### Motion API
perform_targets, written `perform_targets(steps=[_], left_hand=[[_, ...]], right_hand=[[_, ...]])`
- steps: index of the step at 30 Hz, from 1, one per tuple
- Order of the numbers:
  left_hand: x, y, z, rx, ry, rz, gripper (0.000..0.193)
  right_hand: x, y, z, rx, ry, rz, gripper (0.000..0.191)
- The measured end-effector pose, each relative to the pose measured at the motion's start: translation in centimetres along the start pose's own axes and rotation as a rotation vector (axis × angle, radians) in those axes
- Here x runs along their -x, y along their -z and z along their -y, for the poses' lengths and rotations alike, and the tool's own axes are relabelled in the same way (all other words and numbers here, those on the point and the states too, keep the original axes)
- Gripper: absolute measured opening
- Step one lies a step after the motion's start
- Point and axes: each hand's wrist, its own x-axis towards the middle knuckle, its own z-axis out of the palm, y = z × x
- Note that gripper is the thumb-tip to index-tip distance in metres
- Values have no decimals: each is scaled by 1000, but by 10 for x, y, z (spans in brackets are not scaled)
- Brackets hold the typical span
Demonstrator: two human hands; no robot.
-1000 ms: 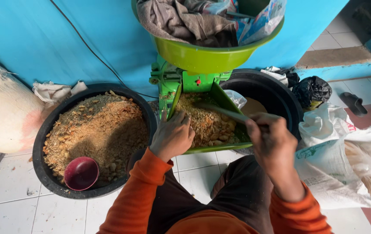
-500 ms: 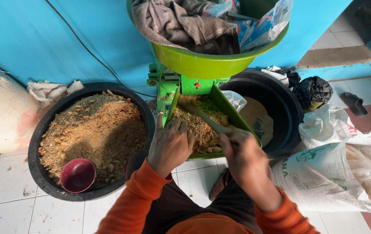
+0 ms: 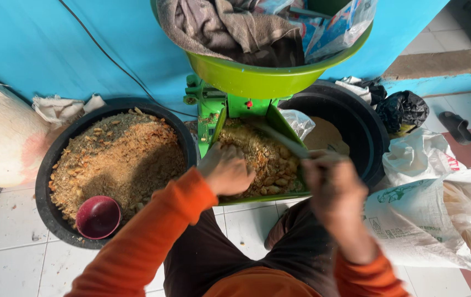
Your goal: The person sits on the floor beside a green grinding machine, scoops crushed pieces from a green tray into the machine's hopper using a scoop, and the ground powder collects in a large black basin. They scoop and spread the ground powder in the basin by hand, then refill the tray with more crushed pieces and continue feeding the machine.
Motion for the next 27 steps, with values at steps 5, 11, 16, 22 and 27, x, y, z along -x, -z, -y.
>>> perform_targets(steps=[5, 11, 16, 22, 27], left_hand=[[-43, -6, 20, -58, -172, 7, 35], [-5, -1, -4, 180, 134, -226, 40], [32, 5, -21, 197, 41, -531, 36], [36, 14, -24, 190, 97, -511, 33], [38, 17, -28, 183, 128, -582, 36]], right_hand=[[-11, 89, 12, 90, -41, 22, 21], [-19, 62, 11, 7, -43, 164, 19], [-4, 30, 16, -3, 53, 11, 22], [-10, 15, 36, -12, 68, 30, 26], [-2, 21, 34, -75, 2, -82, 27]])
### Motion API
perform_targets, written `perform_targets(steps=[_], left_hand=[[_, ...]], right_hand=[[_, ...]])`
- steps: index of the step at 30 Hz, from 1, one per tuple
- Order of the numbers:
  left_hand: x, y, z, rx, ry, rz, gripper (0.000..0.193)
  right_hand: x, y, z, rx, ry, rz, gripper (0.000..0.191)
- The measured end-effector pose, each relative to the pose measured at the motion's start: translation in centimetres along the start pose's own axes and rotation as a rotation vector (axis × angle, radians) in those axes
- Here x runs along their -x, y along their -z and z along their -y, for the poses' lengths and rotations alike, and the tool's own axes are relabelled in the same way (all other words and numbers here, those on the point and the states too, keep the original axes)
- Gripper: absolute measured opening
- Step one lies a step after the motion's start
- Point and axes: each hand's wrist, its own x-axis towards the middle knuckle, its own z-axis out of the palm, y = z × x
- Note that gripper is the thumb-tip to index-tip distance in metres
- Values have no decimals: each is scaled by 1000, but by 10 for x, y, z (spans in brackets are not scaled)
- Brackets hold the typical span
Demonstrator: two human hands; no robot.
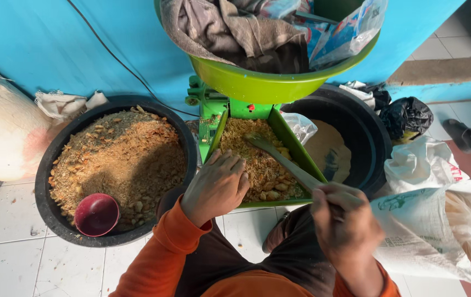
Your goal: The person sits on the floor beside a green grinding machine, scoops crushed pieces from a green tray into the machine's hopper using a scoop, and the ground powder collects in a large black basin. They scoop and spread the ground powder in the basin by hand, then refill the tray with more crushed pieces and continue feeding the machine.
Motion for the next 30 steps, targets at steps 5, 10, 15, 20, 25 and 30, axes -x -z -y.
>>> perform_targets(steps=[5, 10, 15, 20, 25, 30], left_hand=[[-3, 8, -3, 63, 35, 84, 32], [-7, 10, -7, 84, 28, 33, 32], [-8, 5, -7, 85, 36, 65, 32], [-7, 1, -7, 58, 14, 19, 33], [-6, 1, -7, 68, 20, 44, 33], [-7, 5, -8, 166, 34, 66, 33]], right_hand=[[5, -12, -10, 45, 79, 131, 24], [6, -7, -6, -39, 35, 81, 24], [0, -16, -16, 12, 44, 116, 25], [11, 3, -18, 79, 26, 36, 25], [4, -11, -21, 25, 100, 119, 23], [7, -10, -9, -23, 32, 67, 23]])
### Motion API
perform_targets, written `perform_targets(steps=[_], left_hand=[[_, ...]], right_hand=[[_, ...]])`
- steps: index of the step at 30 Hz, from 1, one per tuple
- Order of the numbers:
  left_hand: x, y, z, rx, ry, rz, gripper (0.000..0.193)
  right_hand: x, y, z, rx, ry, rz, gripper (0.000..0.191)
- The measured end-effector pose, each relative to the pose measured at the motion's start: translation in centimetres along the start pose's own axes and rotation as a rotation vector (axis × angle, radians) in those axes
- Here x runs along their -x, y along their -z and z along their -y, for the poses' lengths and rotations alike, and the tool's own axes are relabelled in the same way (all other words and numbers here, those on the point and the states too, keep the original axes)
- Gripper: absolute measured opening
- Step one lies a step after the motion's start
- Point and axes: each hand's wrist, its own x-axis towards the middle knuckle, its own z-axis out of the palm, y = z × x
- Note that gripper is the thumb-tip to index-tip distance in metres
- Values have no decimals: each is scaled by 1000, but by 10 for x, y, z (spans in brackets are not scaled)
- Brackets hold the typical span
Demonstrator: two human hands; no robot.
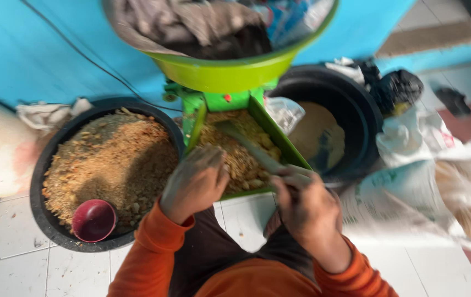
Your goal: The person sits on the floor beside a green grinding machine, scoops crushed pieces from a green tray into the machine's hopper using a scoop, and the ground powder collects in a large black basin. They scoop and spread the ground powder in the basin by hand, then refill the tray with more crushed pieces and continue feeding the machine.
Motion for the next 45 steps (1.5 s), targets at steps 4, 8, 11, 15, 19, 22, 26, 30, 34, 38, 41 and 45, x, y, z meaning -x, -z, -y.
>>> perform_targets(steps=[4, 8, 11, 15, 19, 22, 26, 30, 34, 38, 41, 45], left_hand=[[-2, 0, -7, -105, 17, 24, 31], [-6, 1, -11, -85, -16, 3, 46], [-6, 0, -15, -64, -44, 23, 51], [-3, 2, -19, -64, -46, 7, 50], [1, 6, -26, -76, -185, -8, 52], [2, 0, -40, -103, -226, -5, 49], [-12, -20, -62, -222, -194, -11, 32], [-25, -32, -77, -150, -73, 31, 35], [-30, -32, -84, -86, -127, 95, 45], [-38, -34, -92, -25, -145, 367, 57], [-47, -47, -101, -103, -123, 361, 58], [-56, -63, -108, -172, -103, 339, 61]], right_hand=[[2, -6, 0, -34, 28, 63, 25], [18, 10, -5, -96, 31, -18, 24], [47, 43, -4, -93, 67, -40, 27], [71, 62, -7, -185, -105, -2, 27], [73, 57, -3, -291, 9, 11, 24], [67, 55, -7, -271, 147, 11, 25], [61, 69, -42, -503, -88, 65, 28], [67, 96, -109, -759, -63, 197, 71], [90, 127, -190, -461, -294, 374, 63], [126, 133, -275, -277, -547, 433, 62], [156, 134, -322, -238, -544, 423, 55], [166, 134, -337, -376, -626, 426, 53]])
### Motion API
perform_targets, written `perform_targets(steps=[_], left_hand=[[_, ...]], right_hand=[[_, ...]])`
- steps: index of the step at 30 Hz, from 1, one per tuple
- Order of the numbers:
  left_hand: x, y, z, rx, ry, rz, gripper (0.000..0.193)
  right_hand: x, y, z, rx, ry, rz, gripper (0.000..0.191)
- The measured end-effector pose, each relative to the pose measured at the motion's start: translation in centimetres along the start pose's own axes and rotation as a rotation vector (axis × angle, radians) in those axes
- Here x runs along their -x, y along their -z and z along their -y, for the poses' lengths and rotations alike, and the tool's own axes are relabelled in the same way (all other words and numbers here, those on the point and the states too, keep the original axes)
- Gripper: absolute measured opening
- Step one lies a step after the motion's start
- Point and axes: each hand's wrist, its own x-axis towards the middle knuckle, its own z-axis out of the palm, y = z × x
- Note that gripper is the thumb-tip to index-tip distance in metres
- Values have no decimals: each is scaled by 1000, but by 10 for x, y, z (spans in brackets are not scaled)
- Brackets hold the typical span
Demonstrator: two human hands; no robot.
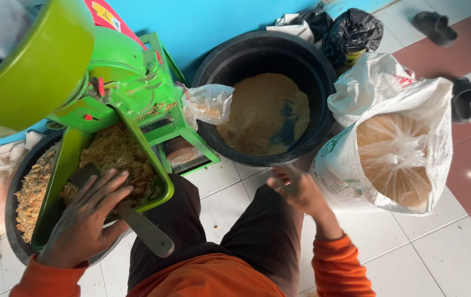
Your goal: The person sits on the floor beside a green grinding machine, scoops crushed pieces from a green tray into the machine's hopper using a scoop, and the ground powder collects in a large black basin. They scoop and spread the ground powder in the basin by hand, then refill the tray with more crushed pieces and continue feeding the machine.
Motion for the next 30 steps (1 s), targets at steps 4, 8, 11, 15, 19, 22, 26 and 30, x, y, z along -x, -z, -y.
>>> perform_targets(steps=[4, 8, 11, 15, 19, 22, 26, 30], left_hand=[[-5, -4, 3, -46, 23, 20, 67], [1, 1, 8, -16, 32, 0, 65], [8, 5, 11, -61, 2, -32, 72], [24, 9, 24, 5, -37, -141, 79], [53, 13, 49, -62, 97, -256, 88], [75, 17, 69, 35, 251, -204, 83], [88, 18, 84, 137, 101, -344, 76], [86, 17, 92, 274, 50, -357, 69]], right_hand=[[4, -12, 53, -12, 262, 0, 59], [1, -51, 123, -277, 716, 181, 70], [-6, -99, 163, -299, 847, 234, 62], [-5, -135, 202, -94, 884, 29, 38], [-2, -149, 236, -7, 794, -182, 32], [-17, -177, 266, 67, 802, -138, 30], [-35, -217, 308, 313, 808, -179, 28], [-10, -213, 326, 325, 685, -266, 23]])
